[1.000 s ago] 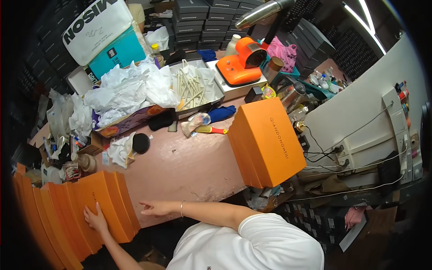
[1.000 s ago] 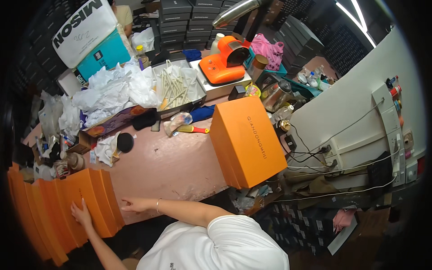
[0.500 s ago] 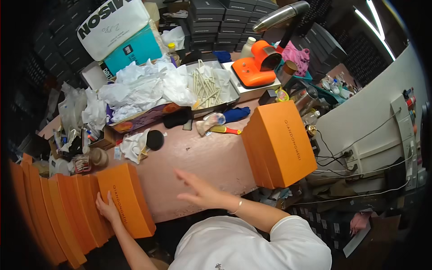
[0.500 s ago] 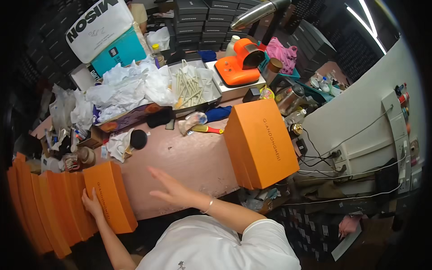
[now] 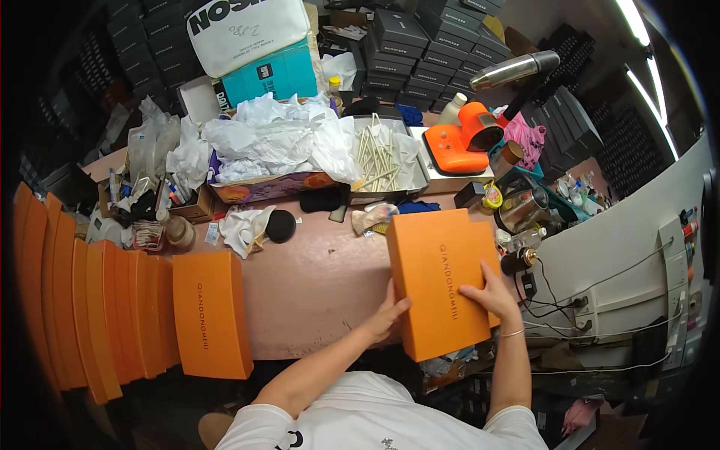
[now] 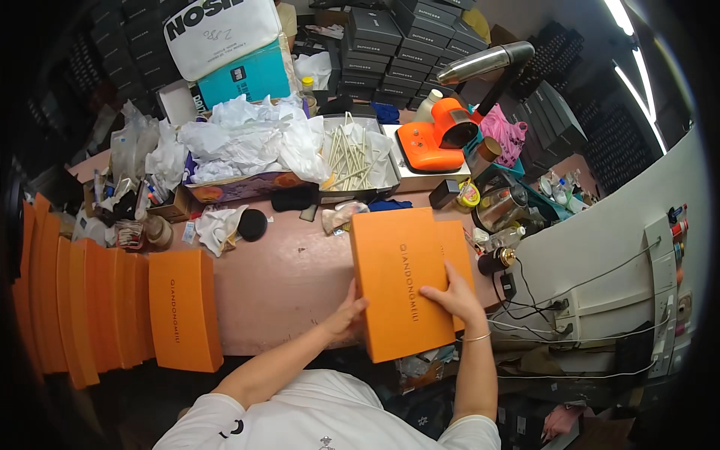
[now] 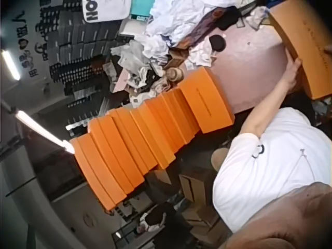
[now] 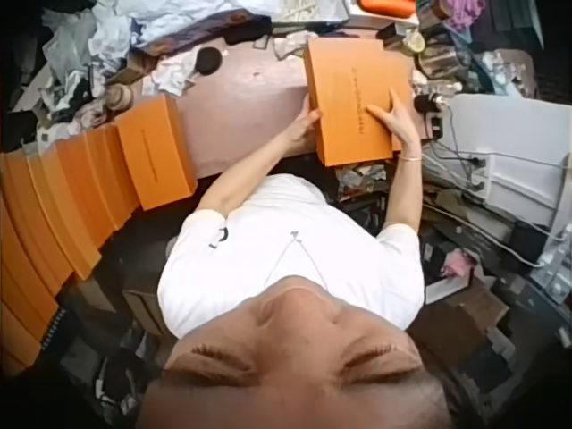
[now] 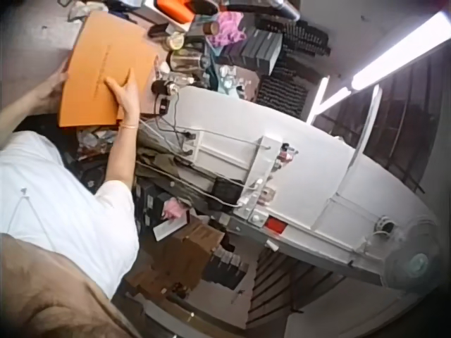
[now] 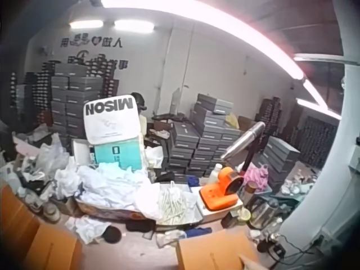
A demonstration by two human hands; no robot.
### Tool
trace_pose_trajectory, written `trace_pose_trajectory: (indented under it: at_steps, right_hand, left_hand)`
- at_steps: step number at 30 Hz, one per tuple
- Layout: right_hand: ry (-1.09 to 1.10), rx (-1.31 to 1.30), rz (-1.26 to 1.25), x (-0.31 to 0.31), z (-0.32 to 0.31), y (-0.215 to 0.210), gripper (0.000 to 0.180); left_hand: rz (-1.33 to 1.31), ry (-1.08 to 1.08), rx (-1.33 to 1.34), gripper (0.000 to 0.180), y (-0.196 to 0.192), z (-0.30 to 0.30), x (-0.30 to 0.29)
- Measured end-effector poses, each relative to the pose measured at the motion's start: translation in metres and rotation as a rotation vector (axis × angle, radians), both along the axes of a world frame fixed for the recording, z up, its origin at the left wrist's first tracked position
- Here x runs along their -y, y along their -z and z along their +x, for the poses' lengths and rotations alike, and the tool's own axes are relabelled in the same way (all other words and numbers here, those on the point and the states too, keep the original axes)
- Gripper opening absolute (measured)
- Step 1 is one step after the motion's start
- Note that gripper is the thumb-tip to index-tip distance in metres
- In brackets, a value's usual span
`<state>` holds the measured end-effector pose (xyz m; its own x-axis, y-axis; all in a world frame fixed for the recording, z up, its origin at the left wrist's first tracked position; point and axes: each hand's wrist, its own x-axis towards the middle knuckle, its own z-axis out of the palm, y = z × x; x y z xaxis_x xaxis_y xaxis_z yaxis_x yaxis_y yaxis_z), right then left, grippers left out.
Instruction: Packing sandals into orange shoeboxes using tissue paper and dust bags.
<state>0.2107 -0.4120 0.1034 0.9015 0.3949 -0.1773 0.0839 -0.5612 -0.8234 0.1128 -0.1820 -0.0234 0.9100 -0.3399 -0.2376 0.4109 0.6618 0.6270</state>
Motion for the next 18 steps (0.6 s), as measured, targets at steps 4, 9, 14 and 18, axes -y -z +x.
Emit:
trace_pose_trajectory:
  at_steps: [4, 9, 14, 18]
  right_hand:
    - [-0.113, -0.102, -0.023, -0.097, -0.037, 0.026, 0.077]
    - [-0.373, 0.135, -0.054, -0.16, 0.003, 0.183, 0.06]
    - [-0.253, 0.683, -0.627, -0.212, 0.136, 0.17, 0.033]
    - [-0.462, 0.745, -0.974, -0.206, 0.179, 0.211, 0.04]
  left_hand:
    - [0.109, -0.251, -0.063, 0.1, 0.008, -0.056, -0.087]
    - [0.678, -0.262, -0.353, 0.071, 0.075, -0.101, -0.19]
    - [1.394, -0.473, -0.226, 0.06, 0.043, -0.102, -0.181]
    - [1.54, -0.608, -0.008, 0.06, 0.004, -0.092, -0.162]
